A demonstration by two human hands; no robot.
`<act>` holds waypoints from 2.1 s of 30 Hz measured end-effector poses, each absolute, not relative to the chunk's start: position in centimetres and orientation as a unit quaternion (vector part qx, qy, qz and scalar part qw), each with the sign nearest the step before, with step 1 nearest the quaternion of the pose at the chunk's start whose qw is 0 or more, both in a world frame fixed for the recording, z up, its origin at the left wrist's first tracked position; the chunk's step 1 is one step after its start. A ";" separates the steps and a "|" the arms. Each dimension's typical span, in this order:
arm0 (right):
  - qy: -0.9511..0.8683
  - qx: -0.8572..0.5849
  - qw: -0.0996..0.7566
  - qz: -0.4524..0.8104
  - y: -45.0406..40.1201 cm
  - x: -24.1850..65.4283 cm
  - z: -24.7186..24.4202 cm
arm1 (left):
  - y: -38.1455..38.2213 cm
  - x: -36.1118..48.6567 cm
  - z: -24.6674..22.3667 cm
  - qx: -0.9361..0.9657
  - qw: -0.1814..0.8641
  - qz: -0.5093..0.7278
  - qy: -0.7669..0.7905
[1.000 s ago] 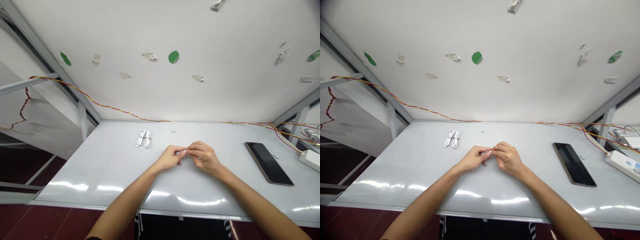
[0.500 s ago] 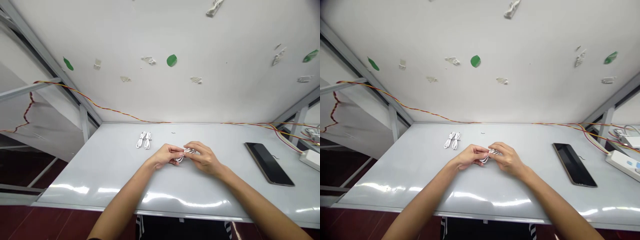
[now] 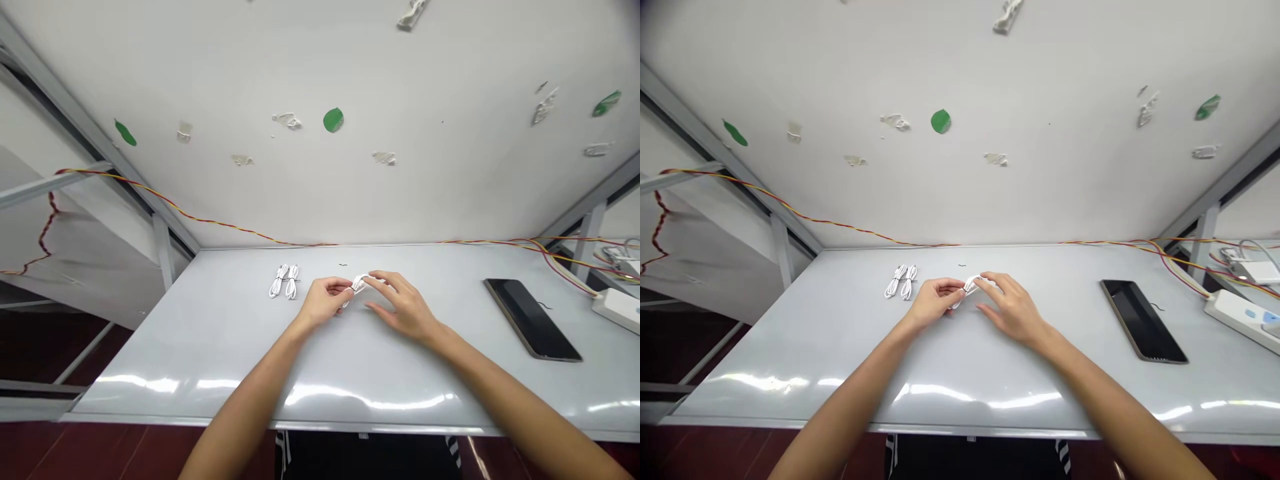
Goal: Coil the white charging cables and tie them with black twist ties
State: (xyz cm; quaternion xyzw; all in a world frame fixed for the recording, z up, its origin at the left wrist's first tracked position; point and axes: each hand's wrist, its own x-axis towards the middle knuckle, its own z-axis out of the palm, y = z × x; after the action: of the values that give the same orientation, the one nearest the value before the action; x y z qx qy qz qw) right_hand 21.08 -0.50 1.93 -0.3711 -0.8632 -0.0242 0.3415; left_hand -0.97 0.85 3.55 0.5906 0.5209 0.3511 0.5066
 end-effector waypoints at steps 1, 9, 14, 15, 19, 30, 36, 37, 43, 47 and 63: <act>-0.860 -0.377 0.342 -0.027 -0.5 21.1 1.9 | 1.0 -1.3 3.7 0.626 0.429 0.356 0.545; -0.849 -0.413 0.328 -0.035 -0.3 21.5 1.8 | 2.1 -4.2 4.1 0.692 -0.068 0.163 0.700; -0.846 -0.418 0.328 -0.039 -0.2 21.5 1.6 | 2.5 -4.8 3.5 0.691 -0.099 0.100 0.709; -0.847 -0.419 0.326 -0.039 -0.2 21.5 1.6 | 2.5 -4.8 3.5 0.691 -0.096 0.095 0.710; -0.849 -0.422 0.315 -0.037 -0.2 21.5 1.5 | 2.5 -4.9 3.4 0.688 -0.085 0.091 0.715; -0.868 -0.457 0.194 0.002 0.3 21.9 1.2 | 0.9 -2.0 3.0 0.828 -0.012 0.215 0.517; -0.861 -0.500 0.088 0.018 0.7 22.0 -0.6 | -0.7 0.0 0.4 0.883 0.065 0.097 0.455; -0.862 -0.501 0.080 0.018 0.7 22.0 -0.9 | -0.7 0.0 0.1 0.882 0.065 0.087 0.458; -0.865 -0.497 0.073 0.013 0.7 21.7 -1.5 | -0.4 0.0 -0.4 0.880 0.060 0.072 0.466; -0.865 -0.495 0.077 0.006 0.8 21.8 -1.7 | -0.5 0.1 -0.4 0.879 0.053 0.078 0.468; -0.867 -0.492 0.081 -0.006 0.8 21.8 -1.7 | -0.5 0.0 -0.4 0.882 0.042 0.078 0.462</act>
State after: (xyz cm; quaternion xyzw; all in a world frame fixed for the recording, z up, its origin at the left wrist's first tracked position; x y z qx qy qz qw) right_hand 21.77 0.77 -1.73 -0.4922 -0.8667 -0.0063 0.0806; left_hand 0.01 -0.52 -0.38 0.8822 0.4624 0.0781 0.0424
